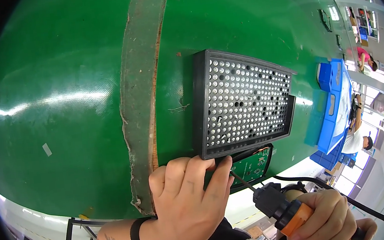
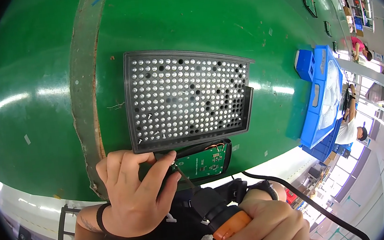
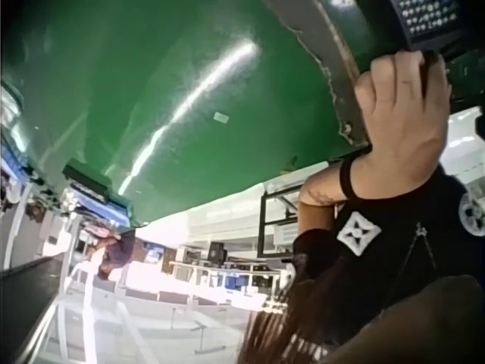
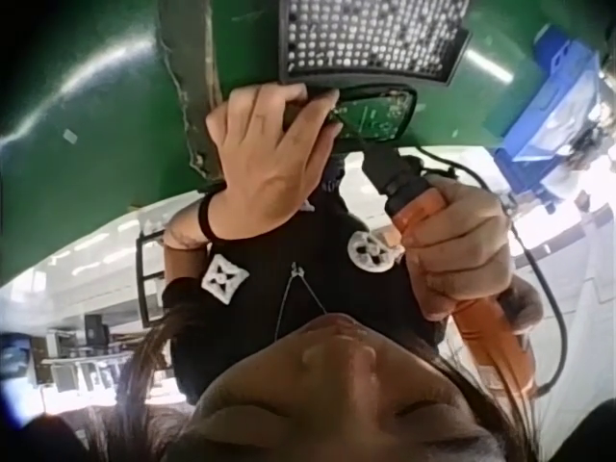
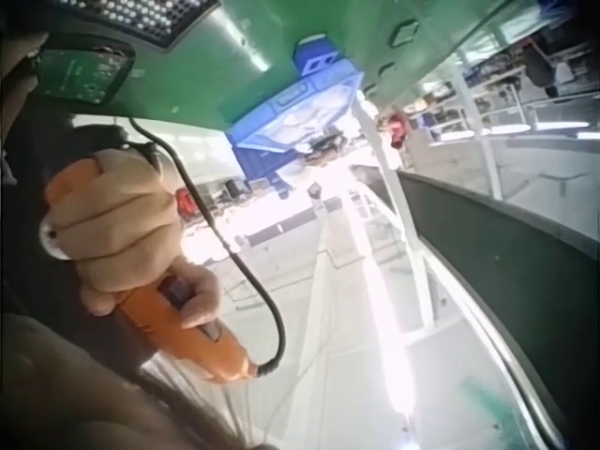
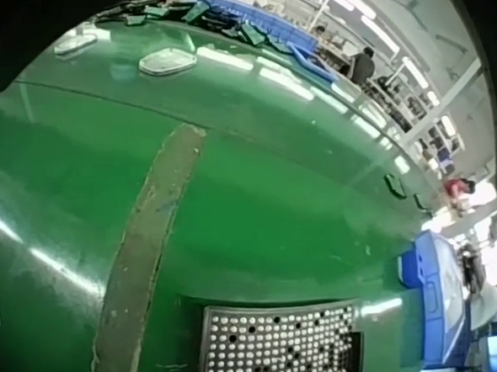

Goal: The person picks up a circuit board and a plastic cover, fits them together, and places the assembly into a black frame. They then pick up a power screwdriver and drive screws into the assembly before placing the finished unit onto the conveyor belt.

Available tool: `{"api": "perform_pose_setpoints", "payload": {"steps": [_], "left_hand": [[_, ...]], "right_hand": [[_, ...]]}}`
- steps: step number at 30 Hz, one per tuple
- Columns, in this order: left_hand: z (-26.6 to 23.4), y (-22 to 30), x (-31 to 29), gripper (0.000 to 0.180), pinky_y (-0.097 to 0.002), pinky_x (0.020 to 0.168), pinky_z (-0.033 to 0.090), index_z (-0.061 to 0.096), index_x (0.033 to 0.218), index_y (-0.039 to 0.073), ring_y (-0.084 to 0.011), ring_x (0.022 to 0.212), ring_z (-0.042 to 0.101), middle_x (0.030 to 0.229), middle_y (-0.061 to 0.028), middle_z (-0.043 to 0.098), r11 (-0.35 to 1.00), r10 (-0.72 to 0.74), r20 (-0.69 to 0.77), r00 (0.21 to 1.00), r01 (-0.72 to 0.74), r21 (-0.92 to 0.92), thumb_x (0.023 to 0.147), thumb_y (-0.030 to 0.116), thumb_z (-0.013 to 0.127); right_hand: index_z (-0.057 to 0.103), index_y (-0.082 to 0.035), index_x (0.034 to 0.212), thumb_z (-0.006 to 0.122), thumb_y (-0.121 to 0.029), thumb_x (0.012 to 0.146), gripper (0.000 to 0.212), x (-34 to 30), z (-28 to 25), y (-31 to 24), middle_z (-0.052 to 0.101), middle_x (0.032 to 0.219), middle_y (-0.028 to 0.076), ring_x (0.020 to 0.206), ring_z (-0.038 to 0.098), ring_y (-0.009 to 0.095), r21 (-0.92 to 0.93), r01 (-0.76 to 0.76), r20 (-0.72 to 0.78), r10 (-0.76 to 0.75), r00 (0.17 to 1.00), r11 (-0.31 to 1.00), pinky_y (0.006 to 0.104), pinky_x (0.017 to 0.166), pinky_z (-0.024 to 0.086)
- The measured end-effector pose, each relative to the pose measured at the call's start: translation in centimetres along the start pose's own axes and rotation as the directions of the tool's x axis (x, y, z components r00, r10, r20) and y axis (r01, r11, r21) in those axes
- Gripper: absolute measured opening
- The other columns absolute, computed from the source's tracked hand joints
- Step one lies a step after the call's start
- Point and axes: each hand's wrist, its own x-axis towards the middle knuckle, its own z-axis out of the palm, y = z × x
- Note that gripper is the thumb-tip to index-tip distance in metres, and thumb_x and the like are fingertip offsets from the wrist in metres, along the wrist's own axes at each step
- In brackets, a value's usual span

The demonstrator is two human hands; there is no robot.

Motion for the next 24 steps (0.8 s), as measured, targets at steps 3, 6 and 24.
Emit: {"api": "perform_pose_setpoints", "payload": {"steps": [3, 6, 24], "left_hand": [[-0.1, 0.0, 0.0, 0.041, -0.0378, 0.073, 0.03, 0.066, 0.097, 0.012, -0.0237, 0.085, 0.046, 0.09, -0.0029, 0.047, 1.0, -0.002, 0.003, 1.0, 0.002, 0.003, 0.057, 0.013, 0.075], [-0.1, 0.0, 0.1, 0.04, -0.0377, 0.073, 0.03, 0.066, 0.097, 0.012, -0.0237, 0.085, 0.046, 0.089, -0.0029, 0.047, 1.0, 0.0, 0.005, 1.0, 0.0, 0.007, 0.057, 0.014, 0.075], [0.1, -0.3, 0.1, 0.038, -0.0367, 0.07, 0.03, 0.065, 0.095, 0.009, -0.0232, 0.083, 0.047, 0.087, -0.0028, 0.048, 0.999, 0.029, -0.045, 0.999, -0.031, -0.036, 0.058, 0.012, 0.074]], "right_hand": [[0.039, -0.003, 0.126, 0.063, -0.006, 0.076, 0.055, -0.1, 0.0, 0.0, 0.05, 0.062, 0.0, 0.041, 0.047, 0.008, -0.005, -0.009, 0.006, 0.009, 1.0, 1.0, 0.0201, 0.034, 0.046], [0.039, -0.004, 0.126, 0.063, -0.006, 0.076, 0.056, 0.0, -0.1, 0.0, 0.05, 0.062, 0.0, 0.041, 0.047, 0.008, -0.011, -0.018, 0.019, 0.018, 1.0, 1.0, 0.02, 0.035, 0.046], [0.031, -0.013, 0.13, 0.061, -0.006, 0.079, 0.059, 1.1, -0.6, -1.3, 0.05, 0.062, 0.003, 0.045, 0.051, 0.014, -0.11, -0.311, 0.296, 0.33, 0.896, 0.944, 0.0265, 0.039, 0.049]]}}
